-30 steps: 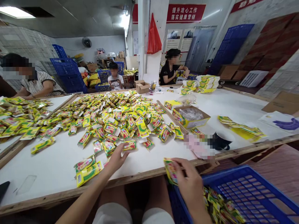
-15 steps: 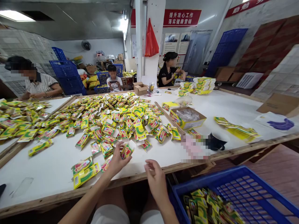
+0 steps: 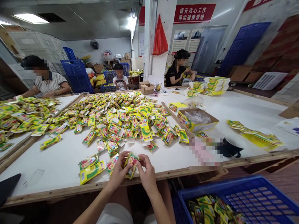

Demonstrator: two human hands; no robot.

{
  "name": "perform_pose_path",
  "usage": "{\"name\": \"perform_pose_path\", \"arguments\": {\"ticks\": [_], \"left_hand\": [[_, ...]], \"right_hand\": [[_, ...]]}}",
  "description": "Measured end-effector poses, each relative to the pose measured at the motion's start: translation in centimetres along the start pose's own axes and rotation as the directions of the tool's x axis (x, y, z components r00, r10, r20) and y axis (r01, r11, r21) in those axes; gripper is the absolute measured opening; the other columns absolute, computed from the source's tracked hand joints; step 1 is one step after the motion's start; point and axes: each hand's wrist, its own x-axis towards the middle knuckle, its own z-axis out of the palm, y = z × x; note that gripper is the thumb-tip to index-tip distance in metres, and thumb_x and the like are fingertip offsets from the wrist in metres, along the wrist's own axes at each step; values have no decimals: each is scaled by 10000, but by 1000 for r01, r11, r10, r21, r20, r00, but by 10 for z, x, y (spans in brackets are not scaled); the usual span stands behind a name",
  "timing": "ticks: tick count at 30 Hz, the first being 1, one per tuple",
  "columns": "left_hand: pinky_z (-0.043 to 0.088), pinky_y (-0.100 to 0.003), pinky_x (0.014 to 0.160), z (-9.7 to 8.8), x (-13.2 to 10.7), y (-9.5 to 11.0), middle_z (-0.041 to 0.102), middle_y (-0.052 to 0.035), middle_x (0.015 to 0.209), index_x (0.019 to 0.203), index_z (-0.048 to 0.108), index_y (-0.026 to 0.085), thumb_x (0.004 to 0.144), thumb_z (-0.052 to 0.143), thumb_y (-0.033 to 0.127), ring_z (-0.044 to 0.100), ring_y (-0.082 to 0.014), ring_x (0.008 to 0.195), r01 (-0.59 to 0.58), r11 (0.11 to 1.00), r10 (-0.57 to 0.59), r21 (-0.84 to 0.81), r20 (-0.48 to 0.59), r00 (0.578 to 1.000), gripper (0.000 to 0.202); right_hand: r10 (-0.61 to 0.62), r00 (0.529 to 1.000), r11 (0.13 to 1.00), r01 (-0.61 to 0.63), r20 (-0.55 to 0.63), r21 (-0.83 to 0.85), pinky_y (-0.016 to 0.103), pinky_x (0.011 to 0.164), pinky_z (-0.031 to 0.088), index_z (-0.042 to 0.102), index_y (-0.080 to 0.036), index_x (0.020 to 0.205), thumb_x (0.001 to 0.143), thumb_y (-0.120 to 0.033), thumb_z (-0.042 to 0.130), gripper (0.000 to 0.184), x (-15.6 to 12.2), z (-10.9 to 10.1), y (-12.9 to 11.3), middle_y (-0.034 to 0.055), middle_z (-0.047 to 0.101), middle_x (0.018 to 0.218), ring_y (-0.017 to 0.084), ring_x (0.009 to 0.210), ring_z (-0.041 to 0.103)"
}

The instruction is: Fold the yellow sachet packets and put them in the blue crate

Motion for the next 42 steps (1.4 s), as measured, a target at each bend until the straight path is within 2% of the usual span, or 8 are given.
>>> {"name": "perform_pose_path", "arguments": {"ticks": [7,14,17,20,23,28,32,42], "left_hand": [[496,-257,710,-1,-4,1,539,-20,975,1216,442,263,812,650,338,607,-166,863,34,988,-30,-152,29,999,461],[469,-224,661,-9,-2,3,585,19,816,977,497,212,780,694,316,591,-130,741,15,989,-17,-150,-15,1000,296],[466,-227,703,-11,5,10,598,12,792,861,526,190,800,672,323,599,-129,763,-28,987,12,-161,-97,995,206],[478,-281,818,-12,10,16,649,-13,876,1016,525,214,800,673,296,625,-161,884,-71,972,46,-223,-115,992,275],[481,-321,857,-13,8,15,657,-47,942,1100,545,215,832,631,289,623,-183,935,-80,988,69,-133,-84,994,291],[474,-344,898,-14,1,9,627,-89,1047,936,640,185,868,573,299,592,-210,1020,-143,986,147,89,-49,988,149],[482,-327,873,-11,0,12,627,-73,999,935,630,186,852,597,305,603,-201,978,-148,982,158,118,-86,984,149],[459,-270,724,-2,8,19,634,-34,828,887,647,174,828,608,329,585,-170,783,-67,991,87,115,-177,980,170]], "right_hand": [[-61,997,995,64,41,-82,323,826,524,582,-191,1082,892,-346,510,256,3,-1,-13,92,674,1033,213,924,650],[-105,983,975,131,148,-178,278,730,500,594,-193,890,891,-339,509,169,12,4,-31,40,653,819,185,769,624],[-130,981,974,154,144,-167,280,715,500,593,-194,803,891,-364,508,209,19,6,-34,43,638,779,188,757,612],[-115,990,987,123,85,-101,297,742,518,592,-194,926,877,-376,530,198,23,7,-32,58,665,840,197,791,636],[-95,994,992,99,60,-73,310,769,528,529,-205,1146,876,-342,537,303,22,7,-26,59,680,913,194,828,653],[-179,977,966,196,112,-168,312,795,519,644,-206,937,885,-296,512,168,16,4,-22,69,681,962,209,922,638],[-190,973,958,212,129,-192,308,789,518,646,-202,952,861,-326,577,169,15,3,-27,76,673,1010,211,940,629],[-127,987,964,146,94,-221,280,676,495,627,-192,858,859,-360,558,181,25,8,-36,30,670,757,177,699,614]]}}
